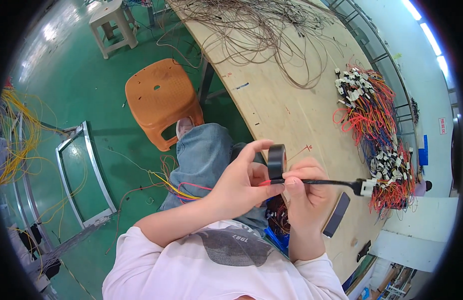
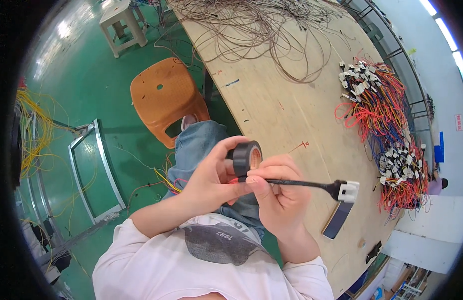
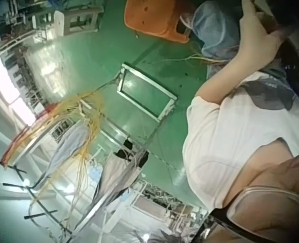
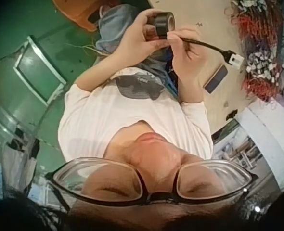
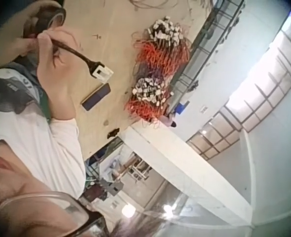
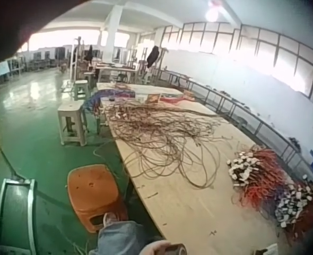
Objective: Applying electrical tape to wire bundles and organizing cables at a factory workstation.
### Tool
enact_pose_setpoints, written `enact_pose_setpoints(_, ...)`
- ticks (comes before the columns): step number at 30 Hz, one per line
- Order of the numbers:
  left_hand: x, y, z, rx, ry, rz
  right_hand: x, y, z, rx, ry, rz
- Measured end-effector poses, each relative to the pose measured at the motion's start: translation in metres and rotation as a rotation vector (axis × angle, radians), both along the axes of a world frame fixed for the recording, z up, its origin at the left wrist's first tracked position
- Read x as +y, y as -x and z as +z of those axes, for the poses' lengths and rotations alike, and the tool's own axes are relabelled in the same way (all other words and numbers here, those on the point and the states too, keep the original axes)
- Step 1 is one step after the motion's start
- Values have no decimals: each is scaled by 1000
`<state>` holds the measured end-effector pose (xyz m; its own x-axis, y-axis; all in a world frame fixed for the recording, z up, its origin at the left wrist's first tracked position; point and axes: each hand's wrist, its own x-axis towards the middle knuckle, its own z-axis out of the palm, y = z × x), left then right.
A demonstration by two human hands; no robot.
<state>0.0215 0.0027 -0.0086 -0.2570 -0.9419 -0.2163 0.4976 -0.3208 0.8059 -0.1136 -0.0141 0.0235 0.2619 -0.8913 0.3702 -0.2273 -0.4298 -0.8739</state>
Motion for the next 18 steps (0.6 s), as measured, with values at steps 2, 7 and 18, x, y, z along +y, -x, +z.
enact_pose_setpoints(2,-3,-1,1,229,-62,-23,1,-3,-5,-134,-92,-80)
enact_pose_setpoints(7,-7,-7,-13,618,-285,-90,6,4,-5,-83,21,-51)
enact_pose_setpoints(18,5,4,-15,-354,465,122,4,4,-4,-103,-33,-137)
